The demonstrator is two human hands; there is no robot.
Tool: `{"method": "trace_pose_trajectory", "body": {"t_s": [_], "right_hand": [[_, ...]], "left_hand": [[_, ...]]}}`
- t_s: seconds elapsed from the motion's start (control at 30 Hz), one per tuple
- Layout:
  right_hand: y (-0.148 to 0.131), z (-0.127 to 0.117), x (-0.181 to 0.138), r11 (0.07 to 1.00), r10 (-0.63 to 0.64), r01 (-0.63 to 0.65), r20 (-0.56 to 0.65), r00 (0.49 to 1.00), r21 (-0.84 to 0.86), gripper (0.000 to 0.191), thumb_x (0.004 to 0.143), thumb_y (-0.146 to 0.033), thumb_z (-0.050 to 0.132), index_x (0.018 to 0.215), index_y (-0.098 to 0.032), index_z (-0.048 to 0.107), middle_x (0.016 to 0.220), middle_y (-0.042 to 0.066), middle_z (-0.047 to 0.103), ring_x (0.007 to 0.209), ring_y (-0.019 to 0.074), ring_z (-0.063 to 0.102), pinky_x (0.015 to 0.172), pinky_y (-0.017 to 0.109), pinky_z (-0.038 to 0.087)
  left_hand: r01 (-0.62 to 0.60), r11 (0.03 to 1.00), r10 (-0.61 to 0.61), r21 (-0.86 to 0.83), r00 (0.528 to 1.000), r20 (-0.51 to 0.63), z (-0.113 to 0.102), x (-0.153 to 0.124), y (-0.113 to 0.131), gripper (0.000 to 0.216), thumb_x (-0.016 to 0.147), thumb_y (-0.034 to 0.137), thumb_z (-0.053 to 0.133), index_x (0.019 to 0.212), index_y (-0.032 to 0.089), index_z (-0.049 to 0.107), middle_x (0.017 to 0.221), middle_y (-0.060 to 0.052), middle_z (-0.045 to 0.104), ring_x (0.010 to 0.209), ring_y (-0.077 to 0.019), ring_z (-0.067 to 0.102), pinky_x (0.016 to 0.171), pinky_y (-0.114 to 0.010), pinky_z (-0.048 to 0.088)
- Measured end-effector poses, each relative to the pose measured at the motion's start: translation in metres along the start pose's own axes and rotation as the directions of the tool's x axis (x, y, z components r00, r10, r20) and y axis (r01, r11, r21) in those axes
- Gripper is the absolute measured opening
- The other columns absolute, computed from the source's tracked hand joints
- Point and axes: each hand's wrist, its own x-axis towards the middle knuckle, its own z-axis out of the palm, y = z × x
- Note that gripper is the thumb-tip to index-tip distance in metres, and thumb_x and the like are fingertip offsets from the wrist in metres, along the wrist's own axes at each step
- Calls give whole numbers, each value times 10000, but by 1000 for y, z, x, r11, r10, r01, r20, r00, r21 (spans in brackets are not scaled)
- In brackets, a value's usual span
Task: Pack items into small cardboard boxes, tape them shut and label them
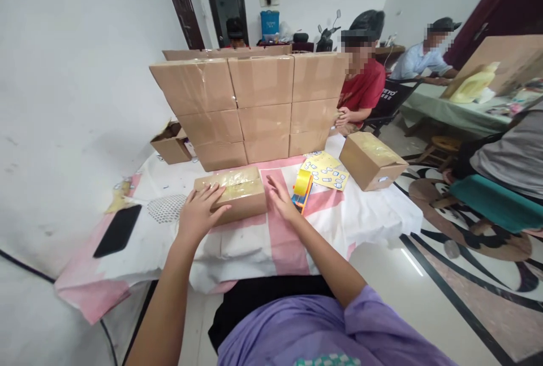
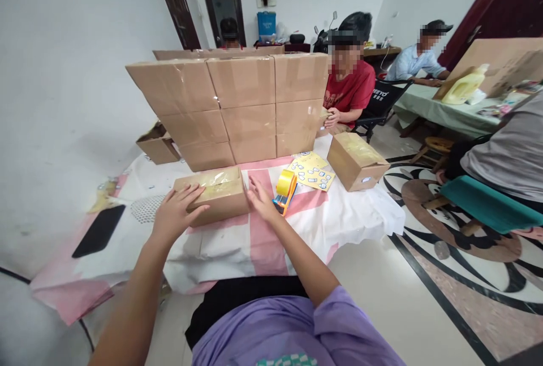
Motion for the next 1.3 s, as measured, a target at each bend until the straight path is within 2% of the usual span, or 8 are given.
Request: {"method": "trace_pose_trajectory", "body": {"t_s": [0.17, 0.3, 0.43, 0.67, 0.8, 1.1, 1.2, 1.3], "right_hand": [[7, -64, -27, 990, 40, -114, -626, 778, -78, 542, 896, -573, 597, 1290, -208, 524, 1330, 172, 609, 1287, 292, 599, 1109, 523, 501], [20, -95, -4, 960, 276, -269, -406, 871, 76, 624, 726, -567, 761, 1186, -180, 594, 1071, 118, 728, 969, 280, 725, 843, 446, 623], [22, -79, 14, 953, 294, -269, -224, 929, 137, 491, 722, -577, 761, 979, -168, 676, 948, 107, 774, 849, 260, 745, 758, 387, 621], [-24, -32, -17, 949, 205, -161, -142, 968, 273, 546, 850, -730, 583, 1020, -216, 652, 910, 94, 772, 862, 287, 762, 765, 421, 637], [-43, -20, -23, 971, 152, -104, -222, 963, 216, 655, 930, -805, 391, 933, -221, 687, 805, 80, 725, 801, 279, 730, 738, 416, 624], [-44, -29, -31, 995, -42, 70, -353, 935, 66, 651, 980, -754, 371, 663, -231, 594, 640, 45, 622, 580, 196, 589, 604, 351, 527], [-42, -35, -25, 993, -113, 79, -456, 883, -93, 651, 951, -783, 399, 585, -252, 482, 587, 27, 536, 592, 193, 530, 646, 362, 505], [-40, -43, -14, 1000, 15, -23, -612, 790, -5, 605, 962, -763, 373, 642, -260, 474, 605, 15, 522, 635, 199, 532, 663, 354, 497]], "left_hand": [[24, 1000, -24, -5, 1000, 20, -1, 2, 3, 601, 968, 562, 541, 1500, 282, 562, 1512, -72, 597, 1473, -344, 486, 1256, -576, 278], [8, 1000, -7, -18, 999, 52, -3, 13, -1, 556, 959, 573, 544, 1446, 312, 616, 1518, -60, 592, 1471, -344, 487, 1255, -577, 276], [64, 998, -63, -6, 996, 60, -11, 16, 10, 528, 968, 552, 546, 1436, 319, 615, 1536, -76, 577, 1491, -368, 446, 1241, -651, 218], [15, 886, -129, -464, 968, -214, 24, -11, 137, 306, 968, 510, 599, 1120, 276, 725, 1328, -155, 644, 1302, -340, 555, 1118, -570, 441], [169, 720, -323, -673, 940, -111, 49, -16, 181, 293, 1004, 487, 544, 948, 250, 707, 1191, -152, 622, 1169, -293, 589, 1015, -514, 522], [209, 674, -315, -709, 949, -19, 40, -10, 193, 216, 916, 391, 677, 781, 233, 735, 1149, -82, 634, 1149, -265, 578, 1042, -427, 462], [203, 592, -401, -780, 914, -66, 35, -17, 204, 257, 904, 393, 679, 723, 211, 670, 1056, -67, 638, 1060, -232, 601, 972, -361, 480], [272, 476, -337, -837, 935, 112, 42, -26, 207, 268, 924, 403, 628, 750, 200, 655, 893, -45, 671, 886, -193, 635, 813, -294, 498]]}}
